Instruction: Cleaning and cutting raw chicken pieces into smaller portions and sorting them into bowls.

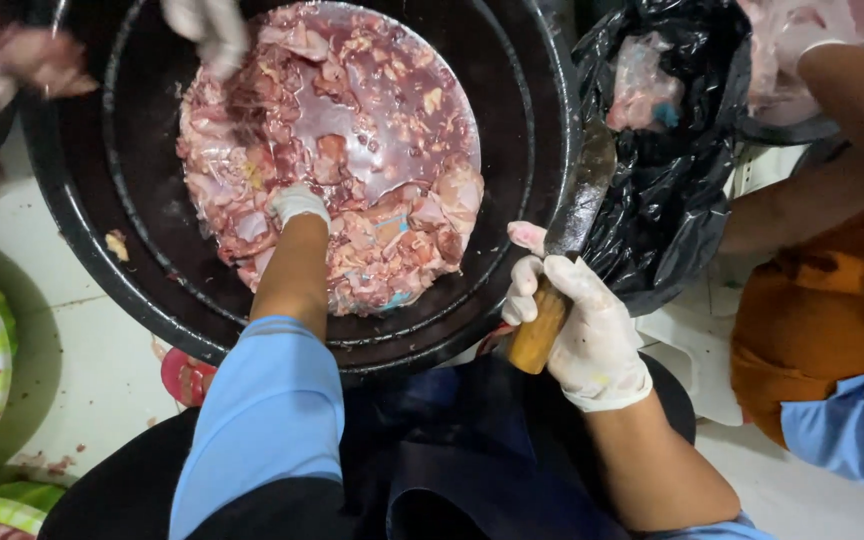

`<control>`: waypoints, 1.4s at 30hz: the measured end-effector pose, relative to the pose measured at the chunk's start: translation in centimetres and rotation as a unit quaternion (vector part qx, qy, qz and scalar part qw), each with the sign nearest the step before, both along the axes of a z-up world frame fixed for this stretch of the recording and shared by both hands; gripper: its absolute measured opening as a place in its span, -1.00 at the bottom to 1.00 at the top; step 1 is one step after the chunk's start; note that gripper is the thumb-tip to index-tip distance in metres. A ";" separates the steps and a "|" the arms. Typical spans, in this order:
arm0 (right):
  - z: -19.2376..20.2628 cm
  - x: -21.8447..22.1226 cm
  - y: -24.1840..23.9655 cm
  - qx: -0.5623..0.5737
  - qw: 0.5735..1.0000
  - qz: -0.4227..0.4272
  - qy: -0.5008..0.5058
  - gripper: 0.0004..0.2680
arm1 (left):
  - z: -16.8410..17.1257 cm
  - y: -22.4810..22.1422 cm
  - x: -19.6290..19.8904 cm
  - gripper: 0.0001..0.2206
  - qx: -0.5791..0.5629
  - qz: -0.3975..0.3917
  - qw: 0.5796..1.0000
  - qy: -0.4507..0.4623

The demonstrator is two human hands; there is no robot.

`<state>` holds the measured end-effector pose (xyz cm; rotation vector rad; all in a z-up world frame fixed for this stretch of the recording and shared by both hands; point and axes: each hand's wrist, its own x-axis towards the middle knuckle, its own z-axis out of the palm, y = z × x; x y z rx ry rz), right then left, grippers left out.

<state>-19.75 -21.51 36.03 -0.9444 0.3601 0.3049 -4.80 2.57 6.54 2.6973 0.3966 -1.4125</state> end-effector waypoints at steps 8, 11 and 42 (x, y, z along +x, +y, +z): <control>-0.1 -0.5 -0.3 0.007 1.000 0.006 -0.018 -0.58 | 1.4 0.6 -2.7 -0.64 0.021 -0.025 0.999 -0.008; 0.2 -0.6 0.0 0.003 1.000 0.001 -0.023 -0.59 | 2.0 1.0 -3.3 -0.64 0.033 -0.035 0.999 -0.015; 0.7 -2.6 -1.2 -0.021 0.996 -0.062 -0.053 -0.64 | -1.7 -0.5 -6.0 -0.72 0.017 -0.330 0.942 -0.058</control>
